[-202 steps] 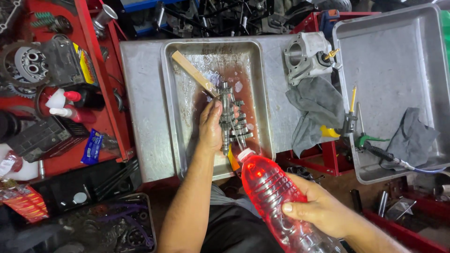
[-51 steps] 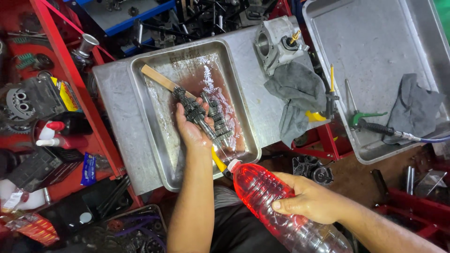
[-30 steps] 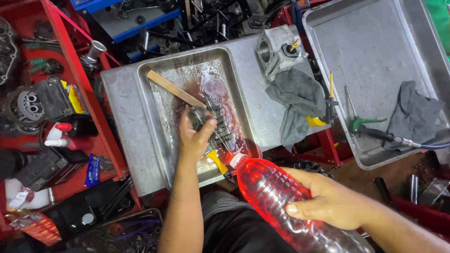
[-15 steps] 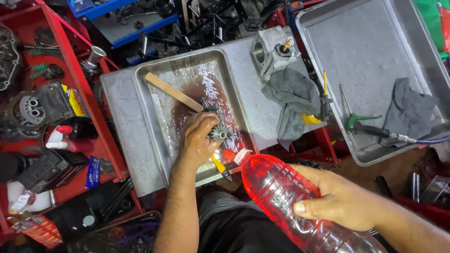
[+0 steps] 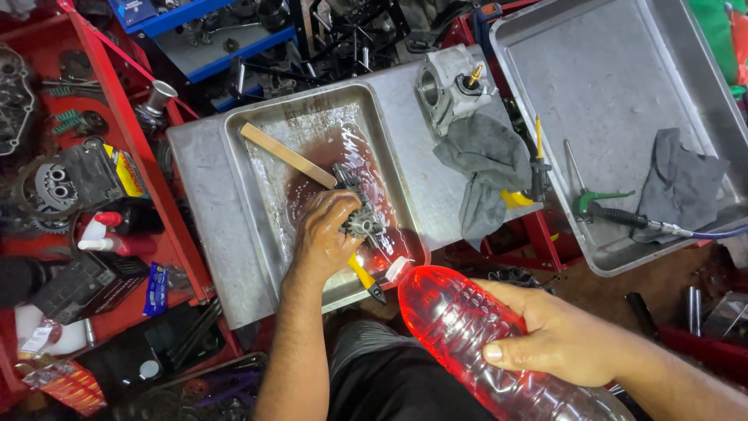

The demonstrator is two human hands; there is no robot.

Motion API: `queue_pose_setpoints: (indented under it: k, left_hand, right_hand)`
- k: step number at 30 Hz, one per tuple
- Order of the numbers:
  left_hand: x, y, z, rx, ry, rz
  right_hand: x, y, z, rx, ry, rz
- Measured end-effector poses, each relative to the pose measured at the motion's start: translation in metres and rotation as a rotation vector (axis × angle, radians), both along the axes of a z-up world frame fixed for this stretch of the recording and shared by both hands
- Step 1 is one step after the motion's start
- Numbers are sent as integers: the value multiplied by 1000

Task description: The person scrubs a metal gear shaft with a brush in a tray of liquid, pours a red liquid onto it, and then uses an air gun to blow it dry. They repeat this process with a second gear shaft.

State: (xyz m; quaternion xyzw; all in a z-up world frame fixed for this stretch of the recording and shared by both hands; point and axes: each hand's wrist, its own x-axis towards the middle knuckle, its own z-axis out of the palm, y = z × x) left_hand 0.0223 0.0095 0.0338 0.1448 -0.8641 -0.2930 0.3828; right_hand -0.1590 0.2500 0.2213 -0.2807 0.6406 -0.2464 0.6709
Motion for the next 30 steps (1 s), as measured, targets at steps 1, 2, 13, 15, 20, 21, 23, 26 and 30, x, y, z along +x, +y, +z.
queue_pose_setpoints:
  k: [1, 2, 13, 15, 20, 21, 23, 26, 30]
  left_hand:
    - [0, 0, 0, -1, 1, 0]
    - [1, -1, 0, 78, 36, -7]
    - [2, -20, -15, 1521, 732, 226]
    - [13, -21, -9, 1601, 680, 156]
    - [26, -24, -42, 1663, 682, 253]
    - [28, -24, -45, 1702, 664, 300]
    - [29, -28, -61, 1707, 661, 338]
    - [34, -31, -68, 1710, 654, 386]
    - [37, -32, -64, 1708, 626, 413]
  right_hand:
    - [2, -9, 8, -1, 1, 0]
    - [5, -18, 16, 177, 257, 145]
    - [-66, -42, -159, -830, 1373, -65]
    - [-53, -79, -134, -419, 1179, -427]
    - [-81, -114, -230, -590, 1171, -672]
    - [-79, -119, -245, -630, 1146, -712]
    - [-73, -125, -245, -703, 1161, -730]
    - [-76, -113, -252, -790, 1147, -710]
    - [-45, -90, -237, -797, 910, -842]
